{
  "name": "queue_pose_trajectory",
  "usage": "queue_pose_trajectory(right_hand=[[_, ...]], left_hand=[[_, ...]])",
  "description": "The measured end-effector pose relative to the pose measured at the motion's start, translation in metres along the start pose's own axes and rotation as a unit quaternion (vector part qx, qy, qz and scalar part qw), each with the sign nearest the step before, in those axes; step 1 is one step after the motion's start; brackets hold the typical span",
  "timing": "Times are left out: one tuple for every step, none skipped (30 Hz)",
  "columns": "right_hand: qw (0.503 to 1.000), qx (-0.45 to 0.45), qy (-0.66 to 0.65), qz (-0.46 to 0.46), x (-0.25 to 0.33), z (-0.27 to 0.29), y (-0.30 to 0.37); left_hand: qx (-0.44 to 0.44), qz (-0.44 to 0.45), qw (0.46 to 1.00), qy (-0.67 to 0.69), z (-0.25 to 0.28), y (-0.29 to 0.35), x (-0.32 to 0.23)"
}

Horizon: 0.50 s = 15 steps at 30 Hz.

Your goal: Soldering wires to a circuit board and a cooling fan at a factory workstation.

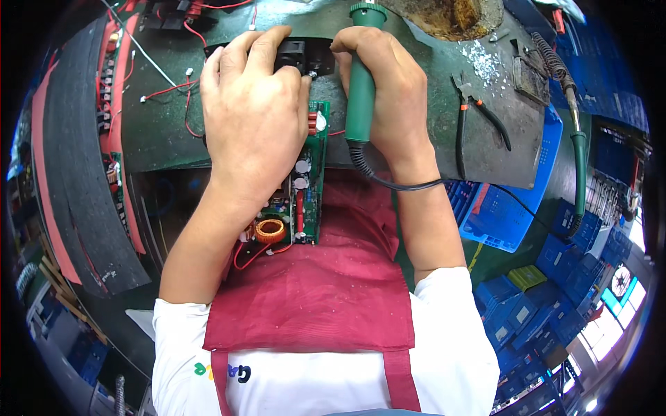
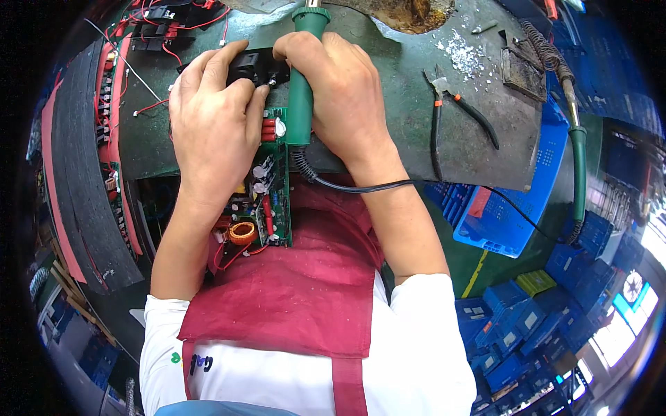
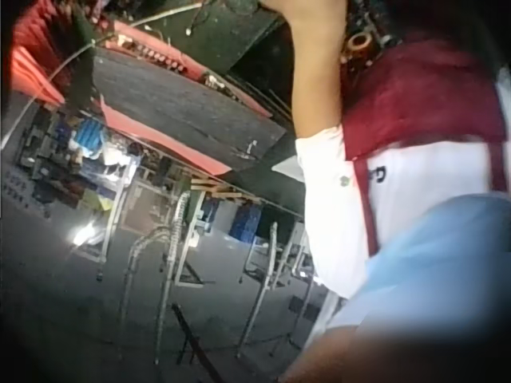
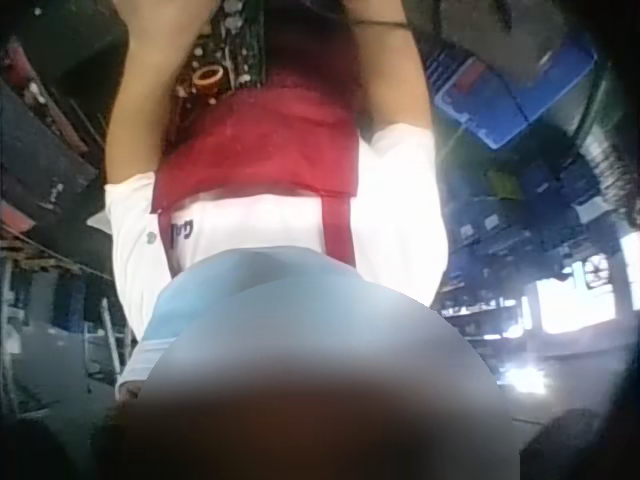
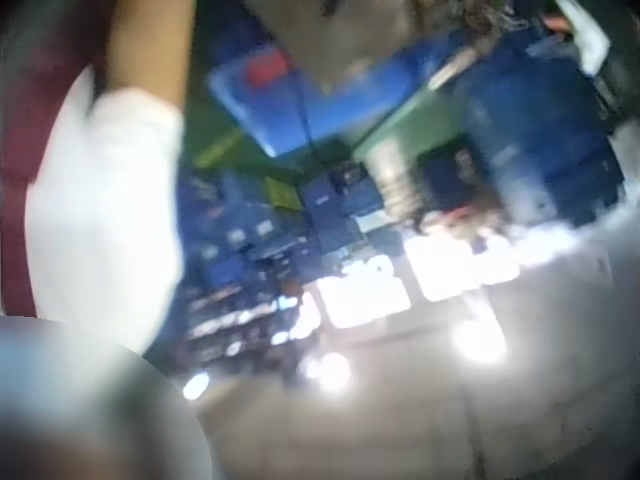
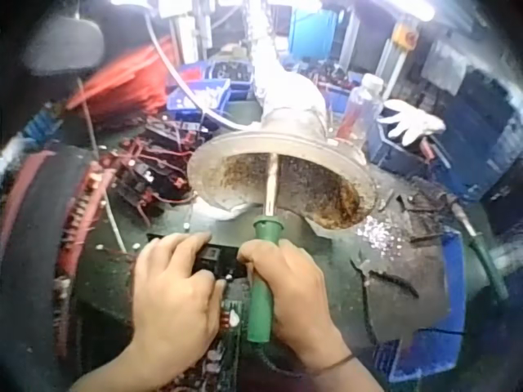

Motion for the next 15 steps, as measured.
queue_pose_trajectory(right_hand=[[1.000, 0.000, -0.001, 0.001, 0.0004, -0.0001, -0.0002], [1.000, 0.000, -0.001, 0.001, 0.0008, 0.0002, -0.0002], [1.000, 0.001, 0.003, -0.001, 0.0010, 0.0004, 0.0001], [1.000, 0.003, 0.006, -0.003, 0.0008, 0.0001, 0.0002], [1.000, 0.003, 0.006, -0.003, 0.0006, -0.0002, 0.0002], [1.000, 0.001, 0.005, 0.000, 0.0007, -0.0004, 0.0003], [1.000, -0.001, 0.005, 0.003, 0.0009, -0.0001, 0.0004], [1.000, -0.001, 0.005, 0.003, 0.0007, -0.0002, 0.0006], [1.000, 0.001, 0.008, 0.001, 0.0001, -0.0006, 0.0009], [1.000, 0.002, 0.011, -0.001, -0.0003, -0.0009, 0.0010], [1.000, 0.002, 0.011, -0.001, -0.0002, -0.0008, 0.0008], [1.000, 0.000, 0.010, 0.002, 0.0005, -0.0005, 0.0005], [1.000, -0.001, 0.010, 0.005, 0.0012, -0.0002, 0.0004], [1.000, -0.001, 0.010, 0.005, 0.0010, -0.0002, 0.0007], [1.000, 0.000, 0.012, 0.003, 0.0001, -0.0005, 0.0012]], left_hand=[[0.000, 0.000, 1.000, 0.000, 0.0001, 0.0001, 0.0000], [0.000, 0.000, 1.000, -0.001, 0.0003, 0.0001, -0.0001], [0.000, -0.001, 1.000, -0.002, 0.0004, 0.0001, -0.0003], [0.000, -0.001, 1.000, -0.003, 0.0003, 0.0002, -0.0002], [0.001, 0.000, 1.000, -0.001, 0.0000, 0.0002, 0.0000], [0.002, 0.001, 1.000, 0.001, -0.0003, 0.0002, 0.0003], [0.002, 0.001, 1.000, 0.001, -0.0002, 0.0002, 0.0001], [0.002, 0.000, 1.000, -0.001, -0.0001, 0.0004, -0.0001], [0.003, 0.000, 1.000, -0.004, -0.0001, 0.0004, -0.0002], [0.003, 0.000, 1.000, -0.004, -0.0001, 0.0005, -0.0002], [0.002, 0.001, 1.000, -0.002, 0.0000, 0.0005, 0.0000], [0.001, 0.002, 1.000, 0.000, 0.0001, 0.0006, 0.0002], [0.001, 0.002, 1.000, 0.000, -0.0001, 0.0005, 0.0000], [0.002, 0.003, 1.000, -0.001, -0.0004, 0.0004, -0.0003], [0.002, 0.003, 1.000, -0.003, -0.0006, 0.0003, -0.0004]])
Point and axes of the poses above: each hand's wrist, its own y-axis away from the middle knuckle, its own z-axis out of the back of the hand, x = y × z, the point moved 9 cm from there along -y, towards the middle knuckle, and after that the axes turned 3 degrees about -z, right-handed, at the moved point
